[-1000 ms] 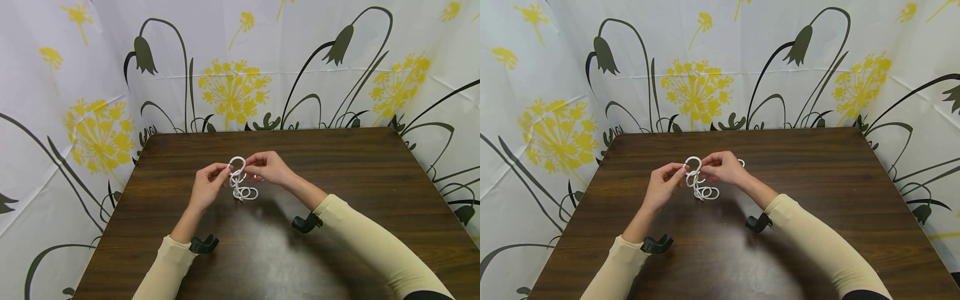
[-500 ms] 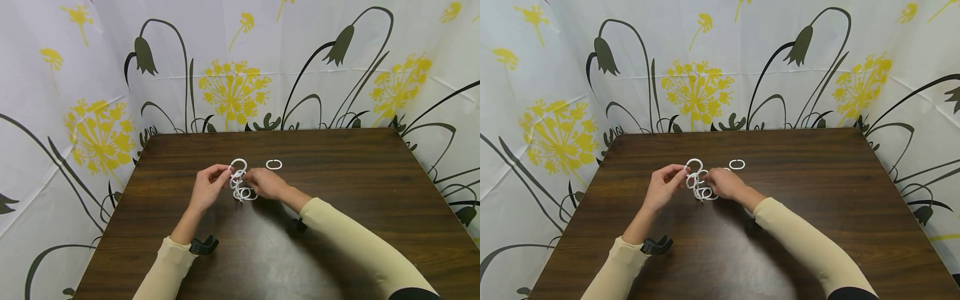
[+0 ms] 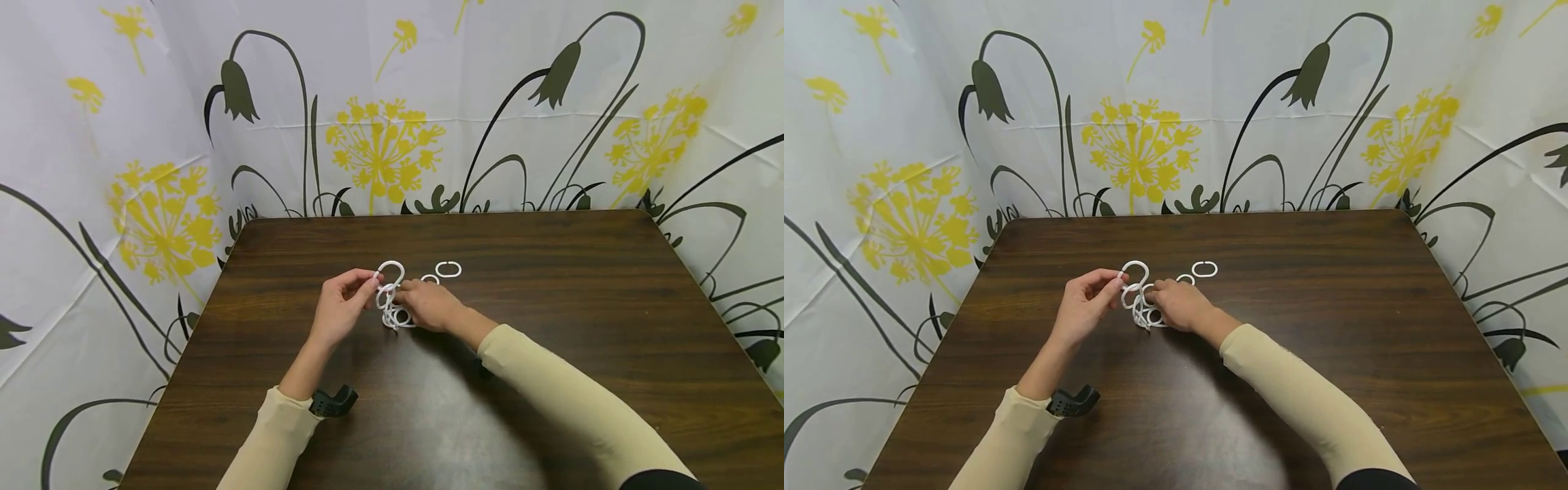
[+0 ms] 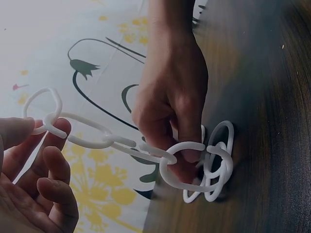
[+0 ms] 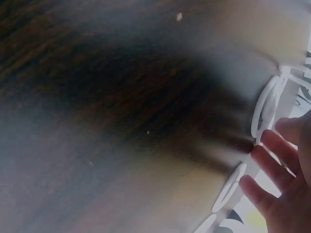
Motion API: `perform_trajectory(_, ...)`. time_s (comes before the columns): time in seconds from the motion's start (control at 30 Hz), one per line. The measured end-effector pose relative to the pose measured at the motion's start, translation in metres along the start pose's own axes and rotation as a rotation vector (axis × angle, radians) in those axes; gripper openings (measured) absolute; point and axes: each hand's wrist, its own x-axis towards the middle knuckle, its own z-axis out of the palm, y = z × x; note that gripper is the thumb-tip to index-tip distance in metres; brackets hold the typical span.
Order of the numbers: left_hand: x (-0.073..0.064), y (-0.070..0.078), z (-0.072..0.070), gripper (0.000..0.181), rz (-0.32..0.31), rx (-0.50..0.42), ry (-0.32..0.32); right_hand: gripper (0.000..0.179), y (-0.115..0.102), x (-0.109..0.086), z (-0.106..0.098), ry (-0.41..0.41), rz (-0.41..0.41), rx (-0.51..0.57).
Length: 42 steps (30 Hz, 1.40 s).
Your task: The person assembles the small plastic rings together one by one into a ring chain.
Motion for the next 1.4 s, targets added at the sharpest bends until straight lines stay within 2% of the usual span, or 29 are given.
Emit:
perform_trajectory(0.13, -0.0005, -0.0002, -0.0005, 0.018, 0.005, 0.006, -0.005, 0.013, -0.0005, 0.0002, 0.0014, 0.035, 0.038, -0.004)
perform_trajectory(0.27, -0.0009, -0.0002, -0.0007, 0.018, 0.009, 0.002, -0.008, 0.005, -0.0006, -0.0003, 0.0030, 0.087, 0.043, -0.035)
perform_trajectory(0.37, -0.0011, -0.0001, -0.0008, 0.018, 0.015, 0.003, -0.006, 0.008, -0.0011, -0.0006, 0.0025, 0.102, 0.056, -0.049)
perform_trajectory(0.5, -0.0013, -0.0006, -0.0008, 0.017, 0.023, 0.006, -0.005, 0.014, -0.0015, -0.0002, 0.0019, 0.082, 0.092, -0.069)
perform_trajectory(1.0, -0.0021, 0.0009, -0.0004, 0.014, 0.024, -0.001, -0.004, 0.010, 0.0017, 0.0014, 0.0024, 0.104, 0.197, -0.171)
perform_trajectory(1.17, -0.0018, 0.0012, -0.0004, 0.014, 0.021, 0.002, -0.002, 0.011, 0.0023, 0.0014, 0.0038, 0.134, 0.191, -0.196)
perform_trajectory(1.3, -0.0015, 0.0013, -0.0007, 0.016, 0.016, 0.002, -0.004, 0.010, 0.0017, 0.0016, 0.0028, 0.141, 0.195, -0.161)
perform_trajectory(1.4, -0.0015, 0.0014, -0.0009, 0.018, 0.014, 0.009, -0.008, 0.007, 0.0017, 0.0020, -0.0017, 0.139, 0.244, -0.060)
